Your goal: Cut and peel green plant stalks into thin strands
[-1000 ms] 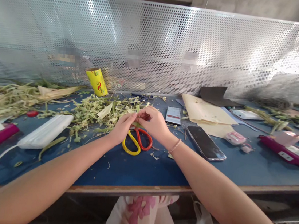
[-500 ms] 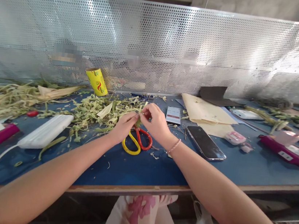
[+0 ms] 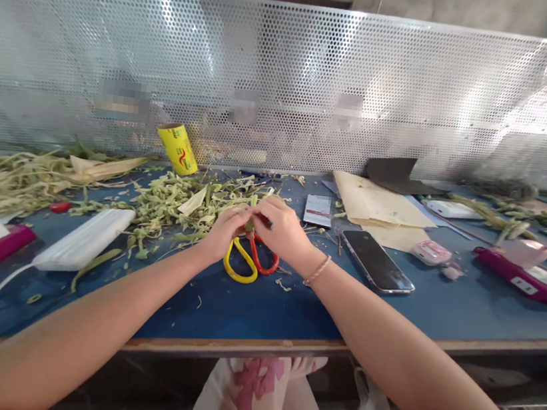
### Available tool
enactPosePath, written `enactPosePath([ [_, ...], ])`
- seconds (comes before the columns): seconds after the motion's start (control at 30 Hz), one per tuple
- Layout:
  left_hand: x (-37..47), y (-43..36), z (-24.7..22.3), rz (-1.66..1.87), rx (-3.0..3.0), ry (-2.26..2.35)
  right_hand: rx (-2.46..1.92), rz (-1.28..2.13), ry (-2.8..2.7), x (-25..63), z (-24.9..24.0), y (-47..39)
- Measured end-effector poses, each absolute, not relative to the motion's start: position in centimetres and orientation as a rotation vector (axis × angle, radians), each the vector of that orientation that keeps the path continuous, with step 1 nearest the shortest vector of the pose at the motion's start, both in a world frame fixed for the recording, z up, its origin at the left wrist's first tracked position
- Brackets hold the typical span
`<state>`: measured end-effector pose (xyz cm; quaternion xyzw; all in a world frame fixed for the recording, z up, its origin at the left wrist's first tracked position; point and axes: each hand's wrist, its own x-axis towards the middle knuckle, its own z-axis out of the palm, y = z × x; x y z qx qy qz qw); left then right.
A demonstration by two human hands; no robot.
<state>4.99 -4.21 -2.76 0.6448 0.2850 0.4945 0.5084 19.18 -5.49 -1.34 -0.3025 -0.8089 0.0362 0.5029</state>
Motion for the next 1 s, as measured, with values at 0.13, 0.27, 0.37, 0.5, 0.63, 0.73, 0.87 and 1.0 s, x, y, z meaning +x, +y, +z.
enactPosePath([
  [0.13, 5.2, -4.3, -2.7, 1.229, 1.564, 0.782, -0.734, 0.118, -1.933, 19.0, -1.5, -5.3],
  [0.27, 5.5, -4.1, -2.5, 1.27, 1.477, 0.821, -0.787, 0.366, -1.788, 18.9, -1.2, -5.3],
  [0.37, 5.5, -4.2, -2.2, 1.265, 1.543, 0.853, -0.852, 0.634, -1.543, 19.0, -1.1, -4.7],
  [0.5, 5.4, -4.7, -1.9, 1.224, 1.73, 0.855, -0.974, 0.998, -1.222, 19.1, -1.3, -3.7],
  [0.63, 5.3, -5.4, -1.3, 1.117, 1.983, 0.884, -0.893, 1.182, -1.205, 19.3, -1.2, -3.4],
  [0.73, 5.3, -5.8, -0.9, 1.028, 2.191, 0.886, -0.849, 1.242, -1.218, 19.6, -0.7, -3.7],
  [0.87, 5.5, -5.8, -0.8, 0.951, 2.279, 0.818, -0.892, 1.369, -1.21, 20.1, -0.1, -4.0],
  [1.0, 5.6, -5.5, -1.0, 0.962, 2.179, 0.858, -0.848, 1.344, -1.256, 20.3, 0.0, -4.1],
])
